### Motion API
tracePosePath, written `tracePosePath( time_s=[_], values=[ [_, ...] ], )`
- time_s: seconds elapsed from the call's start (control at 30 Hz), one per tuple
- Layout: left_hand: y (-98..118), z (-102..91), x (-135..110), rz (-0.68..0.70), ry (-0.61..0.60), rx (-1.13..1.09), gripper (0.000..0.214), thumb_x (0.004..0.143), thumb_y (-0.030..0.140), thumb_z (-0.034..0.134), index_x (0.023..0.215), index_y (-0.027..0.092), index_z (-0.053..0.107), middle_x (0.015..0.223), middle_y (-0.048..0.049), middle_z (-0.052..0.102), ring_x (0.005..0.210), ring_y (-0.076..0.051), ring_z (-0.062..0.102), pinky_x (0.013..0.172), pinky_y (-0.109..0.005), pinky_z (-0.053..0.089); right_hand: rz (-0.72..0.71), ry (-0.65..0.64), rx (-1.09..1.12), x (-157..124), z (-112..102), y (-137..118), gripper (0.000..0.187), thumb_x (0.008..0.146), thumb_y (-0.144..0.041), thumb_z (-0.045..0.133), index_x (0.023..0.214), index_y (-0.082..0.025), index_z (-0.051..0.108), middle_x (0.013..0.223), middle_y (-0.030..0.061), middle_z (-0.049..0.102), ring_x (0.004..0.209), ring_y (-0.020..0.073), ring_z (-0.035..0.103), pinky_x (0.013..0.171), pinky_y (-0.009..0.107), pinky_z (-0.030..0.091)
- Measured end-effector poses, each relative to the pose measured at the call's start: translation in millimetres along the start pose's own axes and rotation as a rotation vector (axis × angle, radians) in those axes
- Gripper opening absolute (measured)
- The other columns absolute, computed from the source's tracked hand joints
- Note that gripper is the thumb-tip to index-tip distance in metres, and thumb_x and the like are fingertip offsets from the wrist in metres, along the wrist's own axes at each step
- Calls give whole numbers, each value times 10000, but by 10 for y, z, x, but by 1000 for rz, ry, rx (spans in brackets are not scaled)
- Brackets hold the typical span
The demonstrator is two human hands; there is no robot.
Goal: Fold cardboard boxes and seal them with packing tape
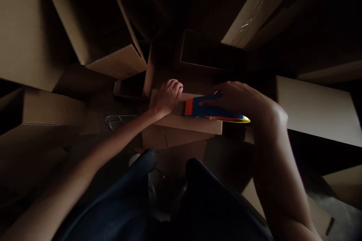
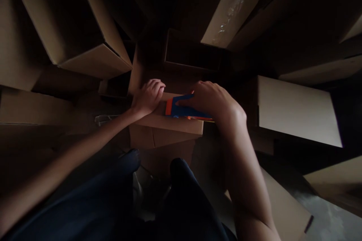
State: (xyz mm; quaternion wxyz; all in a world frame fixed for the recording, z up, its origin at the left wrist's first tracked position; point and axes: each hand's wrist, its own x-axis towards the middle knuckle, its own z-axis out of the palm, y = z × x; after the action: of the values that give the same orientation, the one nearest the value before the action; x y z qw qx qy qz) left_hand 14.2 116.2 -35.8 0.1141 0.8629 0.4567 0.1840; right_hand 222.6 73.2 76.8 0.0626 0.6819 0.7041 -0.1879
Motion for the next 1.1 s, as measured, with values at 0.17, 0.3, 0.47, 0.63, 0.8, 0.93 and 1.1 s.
tracePosePath(
  time_s=[0.17,0.3,0.47,0.63,0.8,0.93,1.1],
  values=[
    [-3,91,6,40,-150,-11,380,1016,266,255,945,165,615,1024,-118,668,1084,-271,579,981,-463,422,-40,-28,59,26,11,41,530,776,-683,569,1024,-247,741,887,62,725,790,236,649,651,328,444],
    [-131,-53,13,56,108,-397,431,1034,389,189,1162,200,555,1232,-111,615,1260,-230,513,1042,-420,418,-9,-30,26,10,-13,25,543,798,-657,558,1074,-224,733,900,79,722,820,244,655,693,334,457],
    [-275,-474,-131,111,-27,-531,686,890,680,476,1413,247,382,1479,-137,448,1408,-299,391,1124,-485,351,-24,-41,63,4,-29,36,544,795,-659,568,1075,-225,736,936,80,726,815,232,655,685,322,460],
    [-188,-469,-310,251,-398,-216,1332,561,742,774,1571,237,70,1645,-176,148,1518,-381,95,1207,-552,146,-41,-30,85,35,-6,81,554,766,-682,583,1047,-230,740,923,69,727,791,223,653,653,314,452],
    [-103,-260,-367,312,-446,8,1416,509,617,850,1573,201,14,1650,-214,67,1511,-426,31,1195,-603,62,-55,5,58,13,7,77,513,783,-661,572,1011,-232,739,852,57,720,751,212,647,636,309,432],
    [-78,-272,-399,294,-459,73,1371,532,523,851,1574,217,14,1643,-208,128,1492,-448,131,1187,-604,105,-69,21,41,-36,3,33,486,805,-638,559,998,-229,737,841,51,717,731,198,642,622,296,417],
    [-87,-374,-524,251,-463,88,1388,505,469,861,1577,209,20,1632,-220,158,1473,-477,165,1181,-607,138,-90,11,4,-103,-2,-126,473,836,-612,557,1031,-215,726,877,62,729,776,219,656,634,297,403]
  ],
)
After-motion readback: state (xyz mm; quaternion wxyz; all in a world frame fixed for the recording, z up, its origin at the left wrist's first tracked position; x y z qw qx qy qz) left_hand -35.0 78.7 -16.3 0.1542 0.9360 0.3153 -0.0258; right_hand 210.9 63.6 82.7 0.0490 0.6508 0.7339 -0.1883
